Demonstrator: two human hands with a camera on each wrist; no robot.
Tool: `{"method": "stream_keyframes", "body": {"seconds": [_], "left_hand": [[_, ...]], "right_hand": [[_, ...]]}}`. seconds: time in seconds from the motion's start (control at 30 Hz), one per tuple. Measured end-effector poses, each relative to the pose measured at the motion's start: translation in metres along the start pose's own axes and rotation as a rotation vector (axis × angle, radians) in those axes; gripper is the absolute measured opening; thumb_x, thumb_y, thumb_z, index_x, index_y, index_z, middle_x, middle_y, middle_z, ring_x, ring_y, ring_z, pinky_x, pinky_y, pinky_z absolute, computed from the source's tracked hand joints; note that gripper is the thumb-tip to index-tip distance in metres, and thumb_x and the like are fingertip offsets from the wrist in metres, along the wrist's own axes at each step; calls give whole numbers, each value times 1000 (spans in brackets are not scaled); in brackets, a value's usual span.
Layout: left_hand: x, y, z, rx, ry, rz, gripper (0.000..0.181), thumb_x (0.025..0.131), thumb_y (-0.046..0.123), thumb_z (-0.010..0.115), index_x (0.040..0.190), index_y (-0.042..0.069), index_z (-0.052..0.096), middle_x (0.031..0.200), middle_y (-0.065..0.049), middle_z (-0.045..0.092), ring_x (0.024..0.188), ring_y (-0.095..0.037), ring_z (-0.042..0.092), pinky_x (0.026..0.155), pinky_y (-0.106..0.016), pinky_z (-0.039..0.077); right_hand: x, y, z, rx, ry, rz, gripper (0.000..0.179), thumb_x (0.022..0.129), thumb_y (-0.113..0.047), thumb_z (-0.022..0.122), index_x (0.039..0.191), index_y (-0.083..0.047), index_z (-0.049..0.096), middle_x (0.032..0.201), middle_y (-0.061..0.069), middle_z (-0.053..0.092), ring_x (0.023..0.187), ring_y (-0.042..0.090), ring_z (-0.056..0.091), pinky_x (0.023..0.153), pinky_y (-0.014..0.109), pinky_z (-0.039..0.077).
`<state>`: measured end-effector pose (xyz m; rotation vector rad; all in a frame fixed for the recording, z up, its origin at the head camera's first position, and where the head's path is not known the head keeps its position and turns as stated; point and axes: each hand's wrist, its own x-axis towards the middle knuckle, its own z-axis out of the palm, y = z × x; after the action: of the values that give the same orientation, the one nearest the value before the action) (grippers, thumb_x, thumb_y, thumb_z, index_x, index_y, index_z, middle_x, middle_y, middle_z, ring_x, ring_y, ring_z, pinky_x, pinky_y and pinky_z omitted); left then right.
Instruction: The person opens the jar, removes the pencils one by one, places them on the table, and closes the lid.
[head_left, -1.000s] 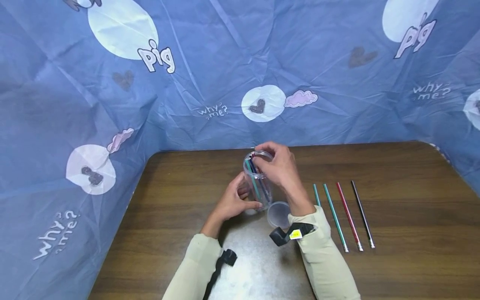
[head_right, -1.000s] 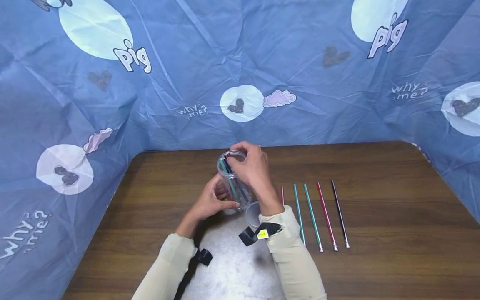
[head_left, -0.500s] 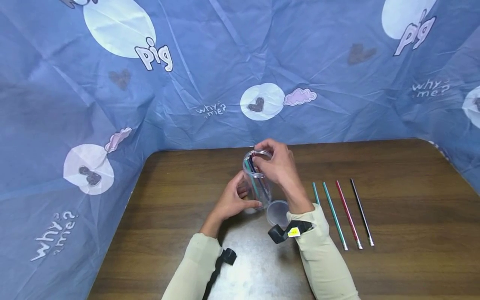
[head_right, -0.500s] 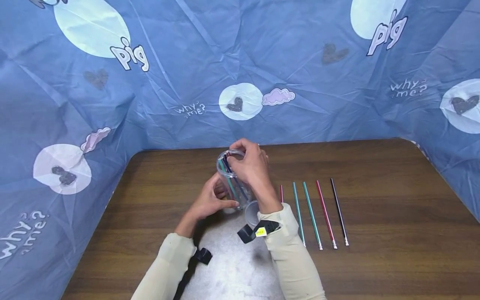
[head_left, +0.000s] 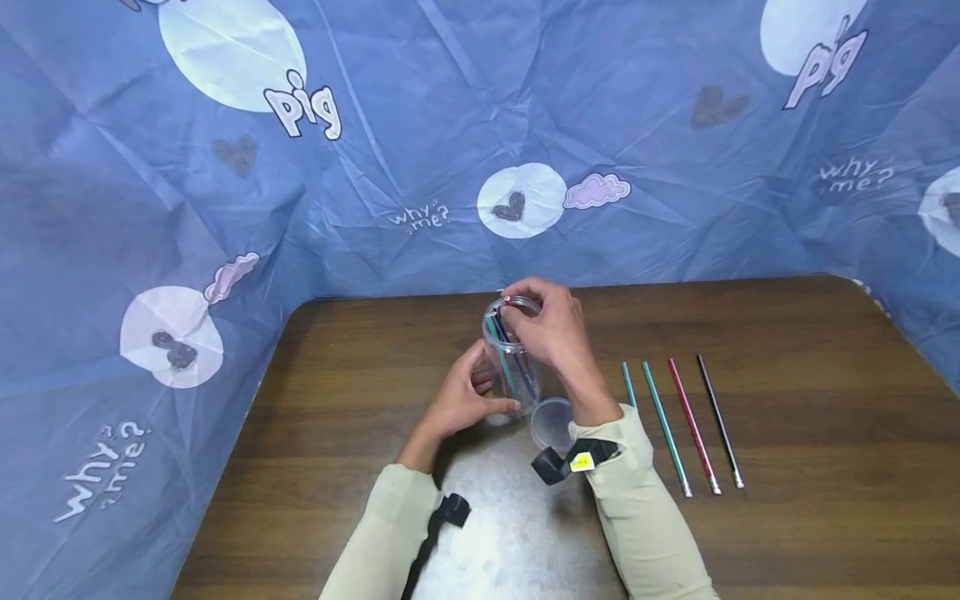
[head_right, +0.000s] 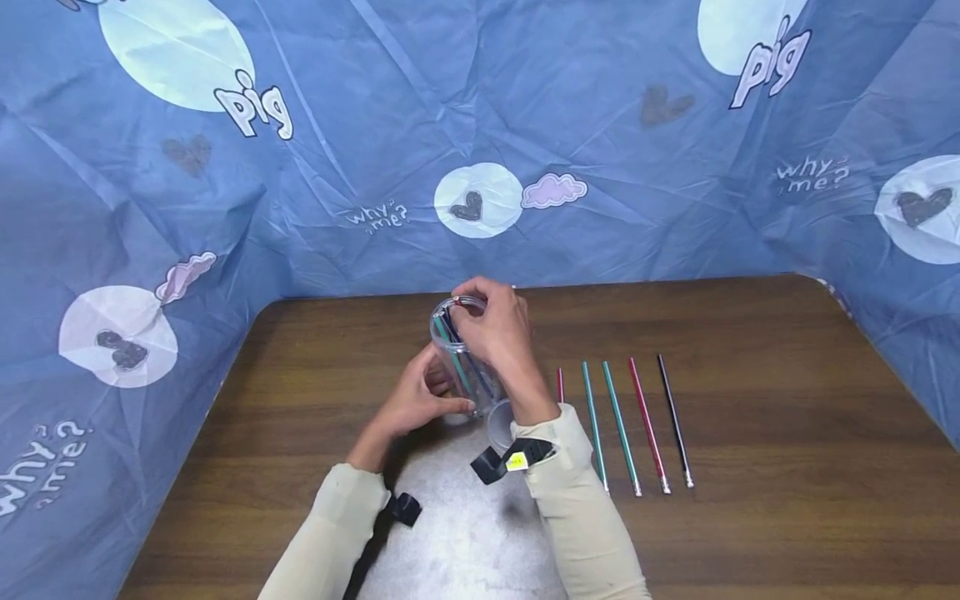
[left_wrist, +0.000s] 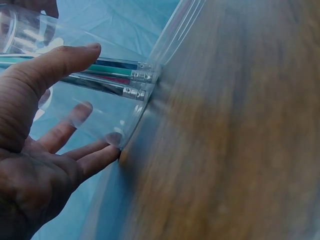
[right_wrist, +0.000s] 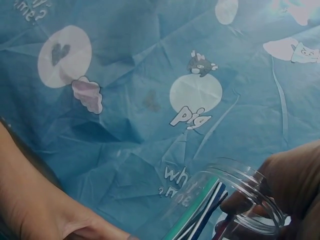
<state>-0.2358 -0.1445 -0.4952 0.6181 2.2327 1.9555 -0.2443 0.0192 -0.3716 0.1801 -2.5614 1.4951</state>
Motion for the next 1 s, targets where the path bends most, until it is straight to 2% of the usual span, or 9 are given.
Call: {"method": "stream_keyframes", "body": {"seconds": [0.27,0.5,0.63,0.83,1.0], "left_hand": [[1,3,0,3,0,-20,90,66,-12,87,142,12,47,136,-13,58,124,-33,57,101,-43,48],[0,2,1,49,15,-26,85,66,-9,87,139,12,48,134,-13,59,123,-33,58,100,-43,49],[1,1,1,43,16,-16,86,66,-9,87,140,12,48,133,-12,59,121,-33,59,100,-43,50],[2,1,3,7,13,49,94,67,-8,88,145,16,42,136,-11,59,120,-30,60,98,-44,50],[3,4,8,15,62,119,95,69,-4,88,148,17,39,133,-8,61,118,-24,61,101,-41,49]], "right_hand": [[0,0,-2,-5,27,-8,18,87,-15,73,104,-11,77,105,6,75,101,24,67,90,41,49],[-1,0,-2,-5,51,-15,19,87,-14,74,105,-10,78,105,8,75,101,24,69,90,41,50],[-1,0,-2,-1,55,-3,21,88,-16,74,107,-10,78,106,8,75,103,24,68,90,41,50],[-1,1,-1,-6,64,7,21,88,-20,74,107,-12,78,106,6,75,104,23,68,89,41,50],[-1,2,2,17,75,2,18,88,-20,74,104,-12,79,103,5,76,101,21,69,88,40,50]]}}
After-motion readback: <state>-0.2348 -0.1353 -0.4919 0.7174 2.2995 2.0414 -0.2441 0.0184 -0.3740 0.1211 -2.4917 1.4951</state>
